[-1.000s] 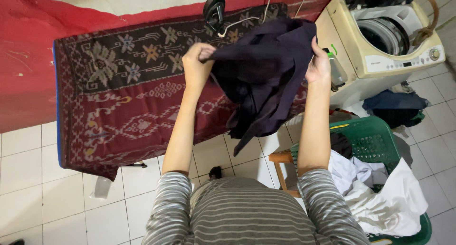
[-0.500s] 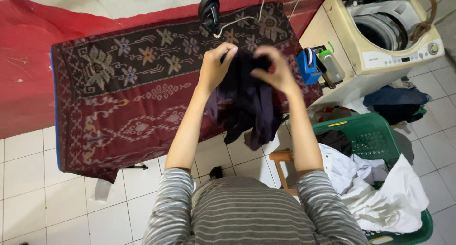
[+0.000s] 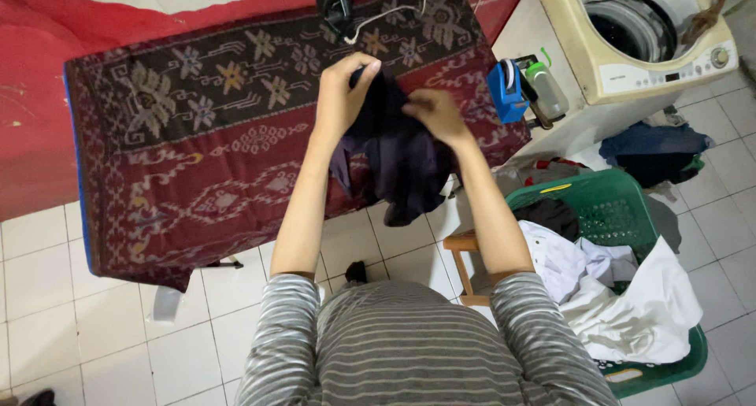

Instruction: The person irons dark blue trousers on a table, smoothing the fabric by hand and pressing the iron over different sections of the garment.

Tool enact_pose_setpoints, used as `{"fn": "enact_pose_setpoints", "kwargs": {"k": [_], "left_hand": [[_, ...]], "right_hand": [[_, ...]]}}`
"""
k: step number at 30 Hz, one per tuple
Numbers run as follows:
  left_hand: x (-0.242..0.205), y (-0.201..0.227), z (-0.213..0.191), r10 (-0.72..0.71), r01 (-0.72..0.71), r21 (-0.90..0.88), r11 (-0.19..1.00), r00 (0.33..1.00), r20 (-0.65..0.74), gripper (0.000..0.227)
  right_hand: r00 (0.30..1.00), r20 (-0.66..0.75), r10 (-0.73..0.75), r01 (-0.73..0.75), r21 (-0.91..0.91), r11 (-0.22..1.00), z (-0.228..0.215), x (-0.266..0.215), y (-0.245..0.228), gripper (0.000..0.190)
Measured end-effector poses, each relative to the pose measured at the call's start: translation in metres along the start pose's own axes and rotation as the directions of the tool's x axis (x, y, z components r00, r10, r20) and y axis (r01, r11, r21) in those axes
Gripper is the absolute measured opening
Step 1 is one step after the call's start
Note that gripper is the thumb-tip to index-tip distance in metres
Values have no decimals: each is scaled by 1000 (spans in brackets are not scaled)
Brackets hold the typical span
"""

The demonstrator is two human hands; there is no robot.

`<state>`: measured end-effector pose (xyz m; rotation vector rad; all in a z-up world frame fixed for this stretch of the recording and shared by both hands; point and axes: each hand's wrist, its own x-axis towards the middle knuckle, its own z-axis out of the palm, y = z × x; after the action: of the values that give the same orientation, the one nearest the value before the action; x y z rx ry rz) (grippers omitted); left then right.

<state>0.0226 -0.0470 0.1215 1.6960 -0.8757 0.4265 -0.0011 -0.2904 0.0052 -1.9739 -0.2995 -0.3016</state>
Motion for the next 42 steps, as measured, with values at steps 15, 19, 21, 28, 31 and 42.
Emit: {"fn": "enact_pose_setpoints", "kwargs": {"k": [15,19,21,28,31,42], "left_hand": [[-37,-46,-21,-11,36,277,960,996,-91,44],[-38,-71,-28,-117,131,112,985,986,-117,43],[-35,-81,-29,-182,183,-6,983,975,-127,35],[-34,-81,-36,-116,167,279,946,975,-189,12],[-36,-82,-36,-162,237,358,903,960,-228,21],[-68,-160,-44,-466,270,-559,784,851,-241,32]], "right_hand": [[771,-578,-269,181,-205,962,-180,-30,0,16],[695,-683,-224,85,-232,969,-226,-50,9,21],[692,-658,-295,113,-305,945,-236,-60,16,20],[551,-796,-251,-1,-301,954,-250,-84,24,23],[538,-771,-340,-25,-417,908,-247,-90,28,19],[789,-607,-99,-194,-399,896,-97,-51,72,28]]}}
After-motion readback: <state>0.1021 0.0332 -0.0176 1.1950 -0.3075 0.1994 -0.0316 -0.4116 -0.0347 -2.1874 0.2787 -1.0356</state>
